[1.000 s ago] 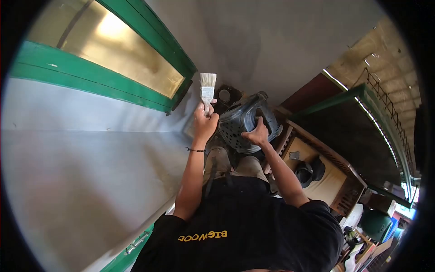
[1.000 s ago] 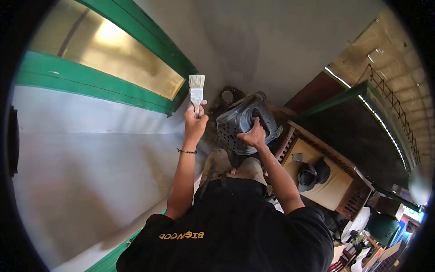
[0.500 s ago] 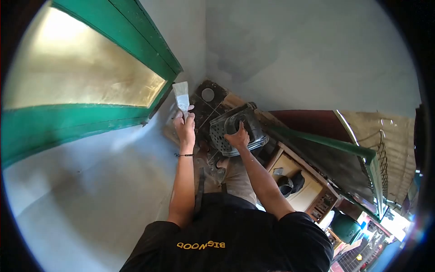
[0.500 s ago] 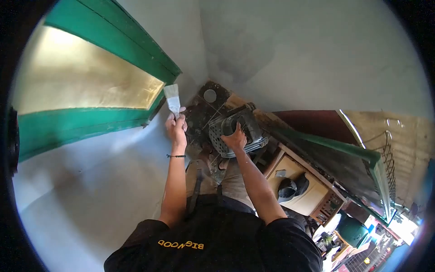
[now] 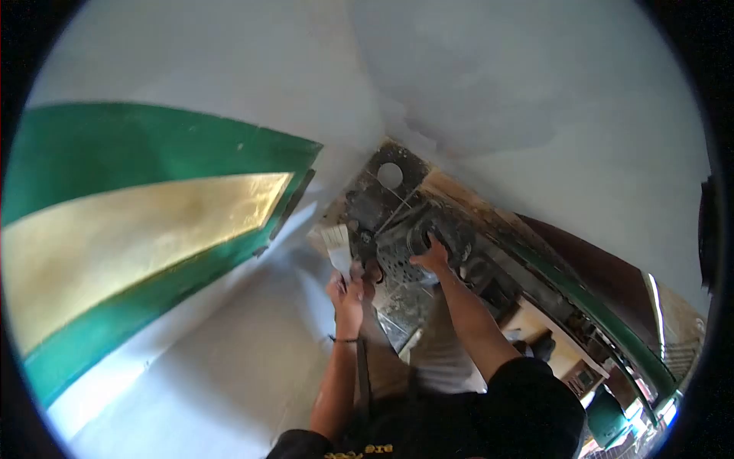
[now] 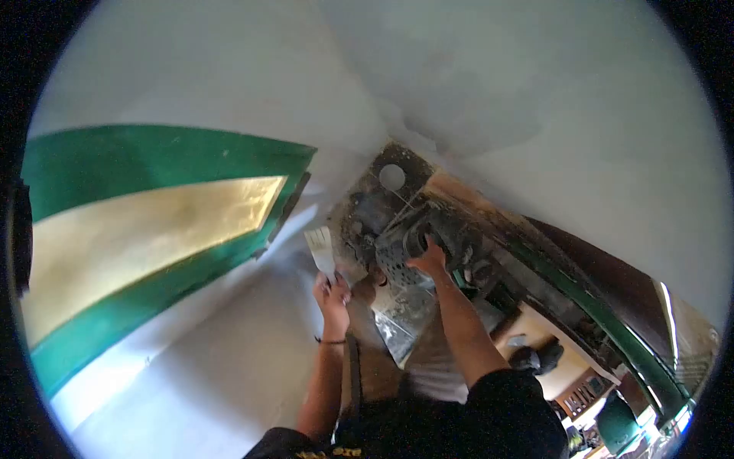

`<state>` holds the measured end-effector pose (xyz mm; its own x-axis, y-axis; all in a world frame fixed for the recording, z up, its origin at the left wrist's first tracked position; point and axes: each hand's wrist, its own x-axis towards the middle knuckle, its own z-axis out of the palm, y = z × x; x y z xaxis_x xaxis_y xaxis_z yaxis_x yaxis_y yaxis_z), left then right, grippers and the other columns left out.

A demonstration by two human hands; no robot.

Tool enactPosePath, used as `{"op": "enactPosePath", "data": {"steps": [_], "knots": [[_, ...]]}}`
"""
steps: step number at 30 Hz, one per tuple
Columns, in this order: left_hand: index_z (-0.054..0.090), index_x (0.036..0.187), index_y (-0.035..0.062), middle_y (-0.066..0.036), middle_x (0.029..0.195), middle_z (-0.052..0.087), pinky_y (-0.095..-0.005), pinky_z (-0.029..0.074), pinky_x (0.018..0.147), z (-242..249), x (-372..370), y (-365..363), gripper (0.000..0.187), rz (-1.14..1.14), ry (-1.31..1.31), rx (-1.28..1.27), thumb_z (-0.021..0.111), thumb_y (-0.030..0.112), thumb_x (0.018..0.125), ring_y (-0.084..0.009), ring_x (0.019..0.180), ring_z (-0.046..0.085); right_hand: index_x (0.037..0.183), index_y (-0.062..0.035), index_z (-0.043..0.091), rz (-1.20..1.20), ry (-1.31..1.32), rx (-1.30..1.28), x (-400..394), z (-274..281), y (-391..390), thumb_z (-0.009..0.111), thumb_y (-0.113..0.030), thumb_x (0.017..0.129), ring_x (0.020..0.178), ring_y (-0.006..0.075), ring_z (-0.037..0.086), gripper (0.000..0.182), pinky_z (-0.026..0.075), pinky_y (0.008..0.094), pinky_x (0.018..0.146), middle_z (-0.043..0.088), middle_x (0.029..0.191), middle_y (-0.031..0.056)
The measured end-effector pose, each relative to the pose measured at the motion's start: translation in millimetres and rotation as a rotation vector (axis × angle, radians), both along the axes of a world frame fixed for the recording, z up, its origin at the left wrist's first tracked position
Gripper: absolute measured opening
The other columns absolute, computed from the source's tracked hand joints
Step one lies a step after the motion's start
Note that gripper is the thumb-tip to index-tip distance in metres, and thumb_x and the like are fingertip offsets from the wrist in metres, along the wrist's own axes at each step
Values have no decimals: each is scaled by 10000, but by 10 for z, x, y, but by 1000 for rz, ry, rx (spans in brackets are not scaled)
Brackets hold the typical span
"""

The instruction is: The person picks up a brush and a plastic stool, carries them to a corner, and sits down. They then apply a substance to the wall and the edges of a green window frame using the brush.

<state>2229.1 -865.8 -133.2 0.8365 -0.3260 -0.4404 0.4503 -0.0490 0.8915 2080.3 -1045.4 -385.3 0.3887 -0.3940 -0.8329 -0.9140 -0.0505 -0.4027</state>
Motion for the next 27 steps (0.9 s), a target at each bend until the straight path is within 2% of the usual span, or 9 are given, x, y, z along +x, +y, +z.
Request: {"op": "enactPosePath", "data": {"steps": [5,9,10,13,15,18,22,25,27], "knots": [[676,1089,-10,60,718,523,-225,304,496,-739,-48,58,193,-97,-3,144,608,50,918,-23,545,422,1604,-103,369,31,-47,122,-104,-808,134,982,-405,521,1408,428,482,1280,424,512,1168,469,1556,236],[680,1145,-20,39,853,552,-227,380,668,-1247,61,289,289,-158,-8,202,597,7,870,-58,753,483,1600,-93,376,194,-46,119,-19,-1307,281,984,-376,509,1418,431,468,1281,430,516,1163,458,1559,246],[671,1143,-15,57,791,540,-202,311,556,-1283,100,286,247,-153,-26,168,667,97,922,-21,634,434,1601,-92,376,209,-3,145,81,-1277,334,979,-374,509,1421,427,464,1278,434,511,1160,451,1566,245],[676,1126,-33,40,891,548,-232,389,733,-1354,195,352,274,-128,81,155,599,-4,865,-65,818,479,1603,-94,374,276,85,176,257,-1311,399,964,-374,512,1427,414,460,1271,443,500,1154,431,1583,239],[670,1137,-32,40,891,549,-229,388,735,-1417,256,386,267,-134,104,154,601,-8,880,-63,819,482,1608,-103,370,358,85,170,286,-1565,487,951,-381,517,1425,404,464,1267,447,496,1151,423,1590,234],[660,1166,-40,30,926,575,-225,397,746,-1473,364,437,272,-171,128,157,605,-12,901,-60,838,500,1644,-157,294,424,144,325,538,-1519,457,929,-354,638,1512,407,331,1205,373,559,1212,283,1675,186],[654,1182,-48,-7,935,635,-233,442,708,-1715,441,410,272,-271,-44,240,586,-25,919,-49,818,532,1643,-143,296,676,98,363,692,-1908,464,933,-318,601,1456,414,425,1234,460,566,1139,344,1649,195],[659,1160,-53,-28,913,653,-241,460,672,-2169,447,338,257,-278,-117,278,571,-31,920,-47,805,542,1609,-102,376,735,103,418,719,-2342,454,922,-339,482,1353,375,549,1275,508,428,1089,540,1494,239],[662,1129,-59,-35,894,651,-240,467,664,-2511,451,161,244,-268,-152,196,561,-35,908,-52,787,556,1610,-100,378,832,143,429,730,-2581,482,916,-324,481,1347,368,556,1271,515,429,1076,556,1478,235]]}}
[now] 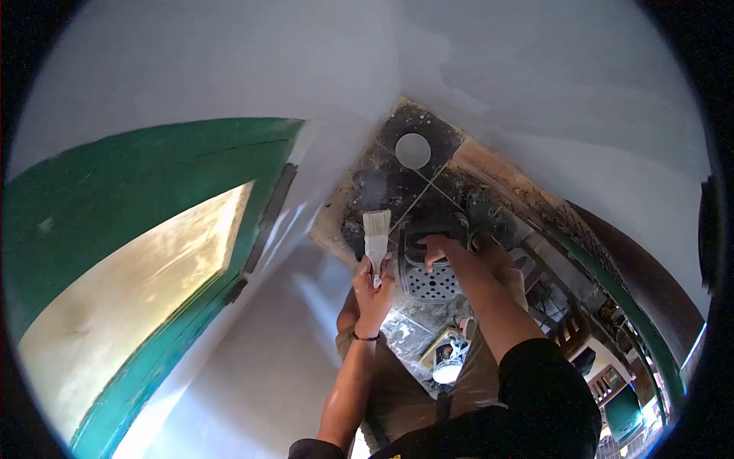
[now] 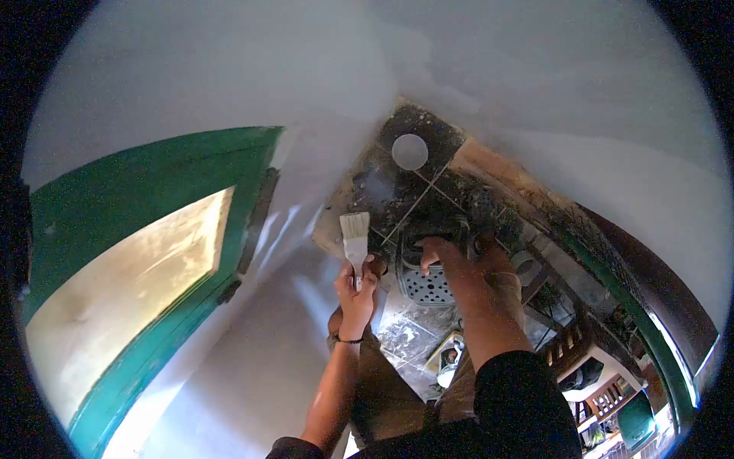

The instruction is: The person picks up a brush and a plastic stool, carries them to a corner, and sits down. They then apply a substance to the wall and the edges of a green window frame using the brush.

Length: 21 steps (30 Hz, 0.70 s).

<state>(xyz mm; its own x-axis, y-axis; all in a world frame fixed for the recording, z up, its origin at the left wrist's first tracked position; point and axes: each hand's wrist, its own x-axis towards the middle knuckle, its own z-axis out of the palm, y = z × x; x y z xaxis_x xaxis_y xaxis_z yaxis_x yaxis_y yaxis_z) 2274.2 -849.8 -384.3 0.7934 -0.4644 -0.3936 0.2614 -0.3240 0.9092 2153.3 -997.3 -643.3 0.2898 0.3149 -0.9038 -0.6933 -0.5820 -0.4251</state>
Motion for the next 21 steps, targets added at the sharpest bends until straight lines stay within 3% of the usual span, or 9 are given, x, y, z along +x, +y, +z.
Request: {"op": "enactPosePath", "data": {"steps": [1,2,3,4,7,10,16,17,21], "knots": [[663,1119,-54,-34,890,650,-238,465,663,-114,12,-107,239,-33,-6,16,564,-32,903,-52,778,559,1610,-99,379,49,14,1,5,-82,-9,914,-317,481,1345,365,560,1269,518,430,1070,564,1471,233],[664,1110,-49,-34,886,649,-237,464,663,-211,12,-203,234,-69,-6,38,567,-28,898,-52,770,562,1587,-145,423,68,4,1,-16,-146,0,900,-312,533,1354,366,552,1169,520,458,1063,544,1501,205],[682,1121,-21,45,838,567,-214,386,624,-381,-13,-290,244,-118,-51,67,583,-36,899,-33,722,465,1563,-190,467,87,-5,2,-41,-172,-4,886,-307,586,1363,368,543,1070,522,487,1056,525,1530,176],[679,1120,-17,28,809,574,-223,387,606,-513,-13,-324,247,-169,-52,70,587,-25,892,-38,696,471,1540,-236,512,106,-13,3,-63,-191,-10,873,-302,638,1372,370,535,973,523,516,1049,505,1560,148],[675,1118,-6,9,667,528,-257,359,539,-837,2,-461,251,-310,-144,40,610,14,877,-52,587,433,1516,-225,525,128,-22,20,-98,-327,-36,867,-306,644,1359,365,543,940,524,513,1044,519,1536,147],[672,1098,-1,6,639,505,-269,357,533,-985,112,-624,227,-390,-40,-55,618,34,880,-61,573,433,1492,-215,539,139,-15,44,-182,-492,14,862,-310,651,1346,359,551,906,524,510,1039,533,1512,147],[663,1106,11,-52,663,535,-328,403,554,-1215,553,-849,281,-534,-39,-114,711,228,933,-111,608,496,1444,-194,566,153,-17,70,-177,-663,45,851,-319,663,1319,349,566,841,525,505,1028,561,1464,146],[675,1071,5,-101,689,589,-368,448,586,-1198,689,-900,305,-644,-124,-146,707,292,976,-176,639,581,1436,-190,570,162,-20,71,-167,-685,47,849,-321,665,1315,347,569,830,525,504,1027,566,1456,146],[681,1019,-23,-140,837,660,-385,495,695,-1295,1034,-1068,302,-943,-93,-165,624,273,1049,-292,731,620,1404,-176,588,185,-33,73,-139,-756,31,842,-327,674,1297,341,579,788,525,500,1019,585,1423,146]]}}
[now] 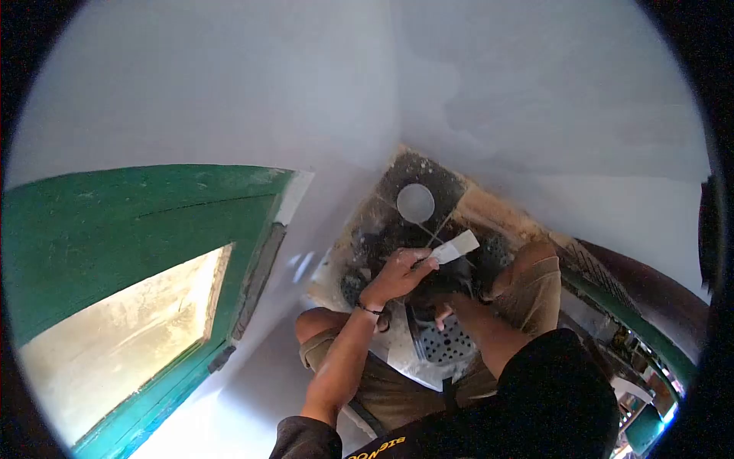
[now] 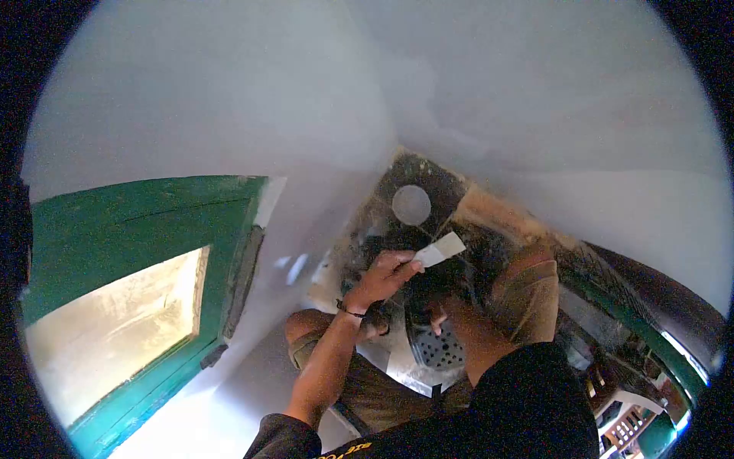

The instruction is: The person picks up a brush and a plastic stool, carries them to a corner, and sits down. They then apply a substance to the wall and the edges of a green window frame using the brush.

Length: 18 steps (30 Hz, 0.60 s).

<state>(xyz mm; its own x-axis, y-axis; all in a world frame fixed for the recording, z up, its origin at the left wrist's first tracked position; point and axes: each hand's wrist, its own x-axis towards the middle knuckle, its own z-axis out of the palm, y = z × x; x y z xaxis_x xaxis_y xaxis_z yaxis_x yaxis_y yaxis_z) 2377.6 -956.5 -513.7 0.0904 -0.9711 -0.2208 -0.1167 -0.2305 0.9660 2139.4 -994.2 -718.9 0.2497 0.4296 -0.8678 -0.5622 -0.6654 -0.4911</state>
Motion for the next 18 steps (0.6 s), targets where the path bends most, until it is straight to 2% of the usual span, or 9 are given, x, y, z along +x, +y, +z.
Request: {"op": "enactPosePath", "data": {"steps": [3,4,7,10,14,18], "knots": [[675,998,-23,-158,875,625,-396,487,772,-171,178,-146,349,-142,27,-105,626,319,1047,-285,837,620,1380,-166,602,16,-4,0,-63,-84,-37,837,-331,680,1284,335,587,757,526,498,1014,599,1399,146],[661,981,-33,-159,897,585,-405,474,843,-270,224,-165,363,-216,-41,-108,633,323,1044,-280,915,597,1372,-163,606,20,-7,-5,-78,-136,-51,835,-333,682,1280,334,589,747,526,497,1012,603,1391,146],[690,1018,-22,-125,924,605,-395,477,788,-372,311,-234,311,-293,39,-179,664,288,1031,-248,899,602,1348,-152,620,41,-22,-3,-140,-253,-39,830,-337,688,1267,329,597,717,526,494,1007,617,1367,145],[685,1041,-17,-92,982,599,-395,469,801,-437,403,-168,319,-278,7,-192,653,301,1039,-233,912,588,1325,-142,633,63,-37,-15,-162,-342,-69,824,-341,694,1254,323,605,688,527,491,1002,631,1343,145],[688,1081,-15,-71,1038,561,-375,461,841,-308,554,-162,356,-363,-7,-154,658,337,1035,-191,966,547,1293,-128,651,72,-68,-33,-137,-496,-90,817,-347,703,1236,317,615,651,527,488,995,650,1311,145],[690,1144,-18,-67,1096,588,-368,466,856,8,573,-72,321,-338,18,-180,661,282,1032,-182,951,552,1261,-114,669,100,-123,-68,-8,-622,-93,810,-353,711,1219,310,625,616,528,484,988,669,1278,144]]}}
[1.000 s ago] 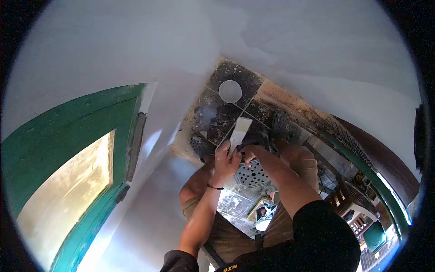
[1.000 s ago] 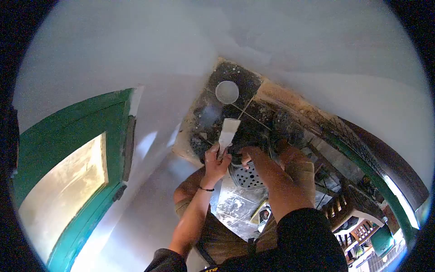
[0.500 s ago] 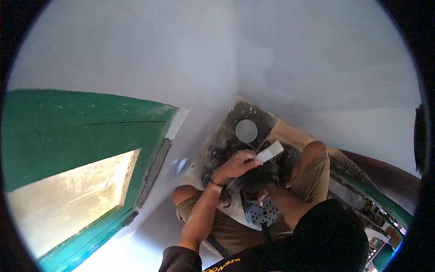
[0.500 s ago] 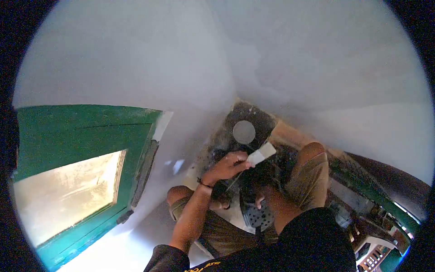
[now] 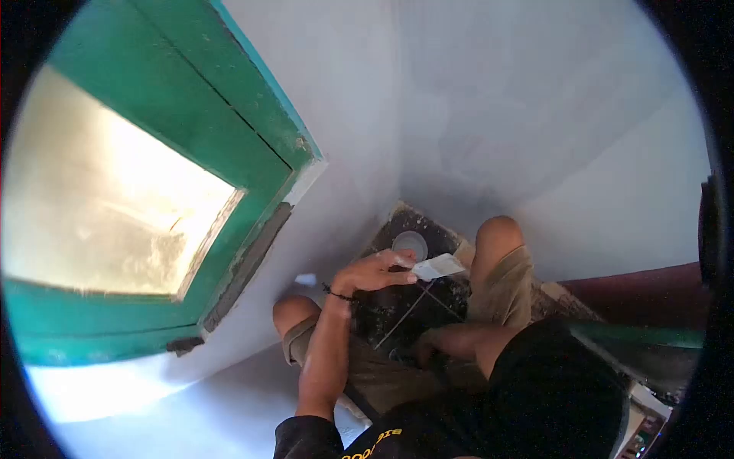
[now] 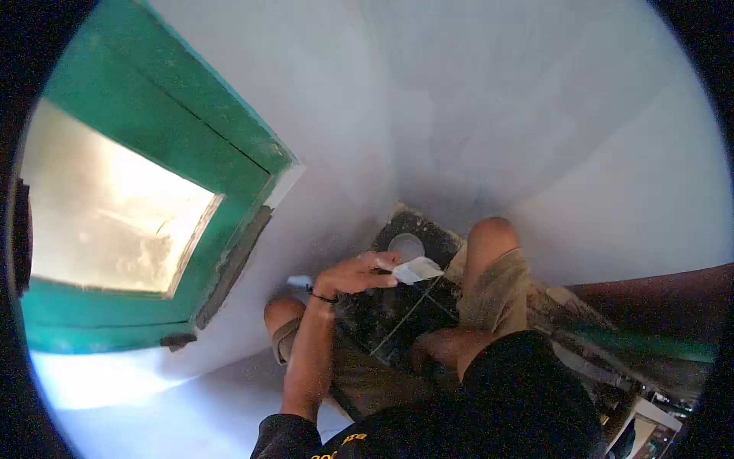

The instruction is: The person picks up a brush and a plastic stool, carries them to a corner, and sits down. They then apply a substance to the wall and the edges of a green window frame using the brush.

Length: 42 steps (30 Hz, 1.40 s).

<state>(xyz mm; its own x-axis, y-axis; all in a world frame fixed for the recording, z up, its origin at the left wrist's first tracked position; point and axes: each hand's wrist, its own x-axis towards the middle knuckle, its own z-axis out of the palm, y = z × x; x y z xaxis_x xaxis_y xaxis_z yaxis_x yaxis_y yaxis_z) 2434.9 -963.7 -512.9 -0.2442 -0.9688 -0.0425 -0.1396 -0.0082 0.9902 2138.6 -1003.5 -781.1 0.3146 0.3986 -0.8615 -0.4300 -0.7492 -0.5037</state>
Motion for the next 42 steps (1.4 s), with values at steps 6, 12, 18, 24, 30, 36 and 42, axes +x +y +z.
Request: {"op": "enactPosePath", "data": {"steps": [6,12,18,24,30,36,42], "knots": [[703,1188,-4,-53,1194,649,-359,515,873,194,-25,275,268,118,222,179,699,188,1001,-160,966,626,1213,-93,696,11,-118,1,510,-128,-20,799,-362,724,1192,300,641,568,529,479,977,697,1230,144],[692,1164,37,-64,1187,661,-389,501,972,304,-96,567,275,403,271,-11,760,185,942,-191,1055,644,1165,-72,723,92,-355,27,1572,-242,-369,789,-371,736,1166,289,656,527,529,473,966,725,1182,143],[678,1077,30,-47,1102,688,-349,473,1003,332,-156,708,204,616,306,-196,741,184,958,-177,1098,630,1137,-156,785,306,-652,-487,2110,1879,-1144,764,-306,796,989,276,733,373,576,454,824,772,1096,66],[724,1092,-15,-40,1013,729,-325,529,907,559,-402,754,221,901,-40,-146,742,167,968,-156,976,672,1115,-19,754,-179,-703,5,1896,3320,-1642,771,-214,834,896,225,752,342,596,408,740,787,998,100],[757,1074,-37,-32,964,742,-294,522,867,559,-588,503,227,920,-173,-166,715,173,999,-110,919,657,1097,17,733,-266,-1013,290,1359,3502,-1531,769,-248,908,891,193,733,327,569,362,817,765,919,86],[743,1083,-33,-37,977,748,-277,520,840,1047,-746,107,221,1107,-119,-198,683,172,1026,-95,911,648,1067,20,709,-364,-1038,373,1389,3801,-1652,745,-254,956,841,149,705,297,554,340,768,748,929,69],[675,1225,-18,-67,1098,723,-312,523,902,1200,-537,-176,265,829,-6,-253,672,156,1026,-136,983,654,1067,42,684,-738,-995,716,1247,4052,-1719,705,-186,1001,800,123,676,238,532,300,706,731,897,59]]}}
